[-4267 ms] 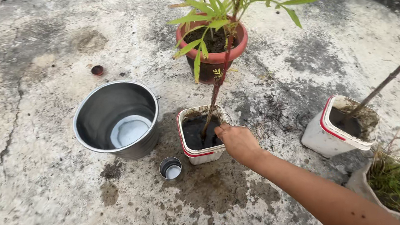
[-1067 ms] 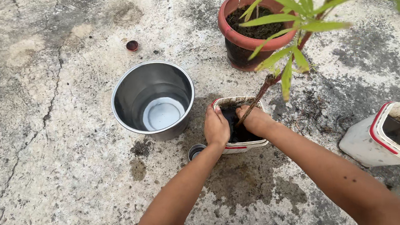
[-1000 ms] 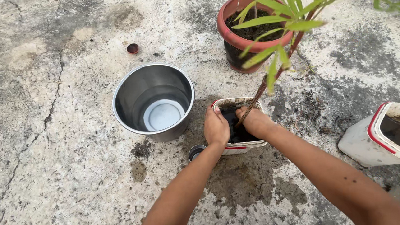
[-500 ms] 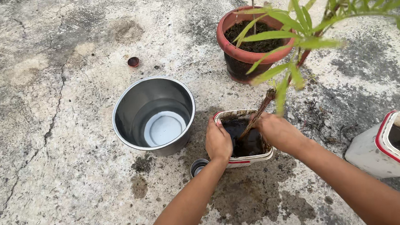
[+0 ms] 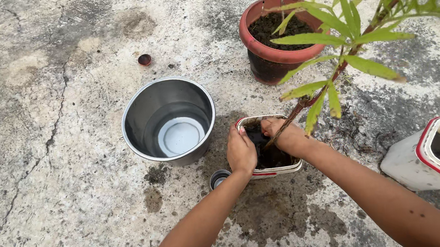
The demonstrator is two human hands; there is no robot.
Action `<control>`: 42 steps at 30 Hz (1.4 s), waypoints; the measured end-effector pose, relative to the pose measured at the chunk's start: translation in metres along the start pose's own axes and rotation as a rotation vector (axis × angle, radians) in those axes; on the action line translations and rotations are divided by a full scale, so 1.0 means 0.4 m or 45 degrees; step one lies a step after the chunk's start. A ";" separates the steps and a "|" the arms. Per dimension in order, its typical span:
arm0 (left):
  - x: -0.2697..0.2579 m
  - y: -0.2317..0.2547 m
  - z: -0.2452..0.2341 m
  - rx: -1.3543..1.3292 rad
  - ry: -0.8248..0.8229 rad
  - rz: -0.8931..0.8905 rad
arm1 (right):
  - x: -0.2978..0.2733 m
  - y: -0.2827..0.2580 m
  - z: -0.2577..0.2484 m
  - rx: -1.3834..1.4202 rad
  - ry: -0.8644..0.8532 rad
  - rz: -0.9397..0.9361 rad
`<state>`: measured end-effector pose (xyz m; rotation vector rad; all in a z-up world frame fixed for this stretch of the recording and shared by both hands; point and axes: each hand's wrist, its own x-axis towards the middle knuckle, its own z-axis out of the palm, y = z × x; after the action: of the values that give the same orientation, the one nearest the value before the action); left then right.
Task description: The person prepares a small plant by hand, pouring water from a small cup into a container filled with soil and pressing the soil down around the stem.
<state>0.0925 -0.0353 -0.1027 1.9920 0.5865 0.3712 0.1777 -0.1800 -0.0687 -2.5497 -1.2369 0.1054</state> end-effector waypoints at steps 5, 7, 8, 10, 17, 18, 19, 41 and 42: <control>-0.006 -0.008 -0.001 -0.016 -0.035 -0.022 | -0.006 -0.013 0.054 0.020 -0.063 0.113; -0.003 0.004 -0.005 -0.027 -0.029 -0.016 | -0.001 -0.025 0.059 0.003 -0.138 0.255; -0.002 0.009 -0.012 -0.022 -0.038 -0.032 | 0.004 -0.027 0.057 -0.007 -0.172 0.318; -0.006 0.016 -0.013 -0.023 -0.056 -0.068 | 0.014 -0.016 0.046 0.057 -0.101 0.115; 0.005 -0.017 0.019 0.033 -0.029 -0.056 | -0.051 -0.037 -0.195 0.162 0.126 0.250; 0.012 -0.018 0.020 0.045 -0.011 -0.037 | -0.069 -0.049 -0.229 0.184 0.145 0.352; 0.016 -0.017 0.019 0.058 0.008 -0.019 | -0.079 -0.057 -0.248 0.206 0.164 0.455; 0.017 0.093 -0.217 0.099 -0.190 0.587 | -0.387 -0.385 -0.543 0.552 -0.107 0.452; 0.012 0.094 -0.223 0.060 -0.153 0.635 | -0.414 -0.430 -0.563 0.783 -0.052 0.276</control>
<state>0.0621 0.0182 -0.0280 2.1770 0.0138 0.5357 -0.0113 -0.2624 0.1865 -2.1271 -0.7732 0.5035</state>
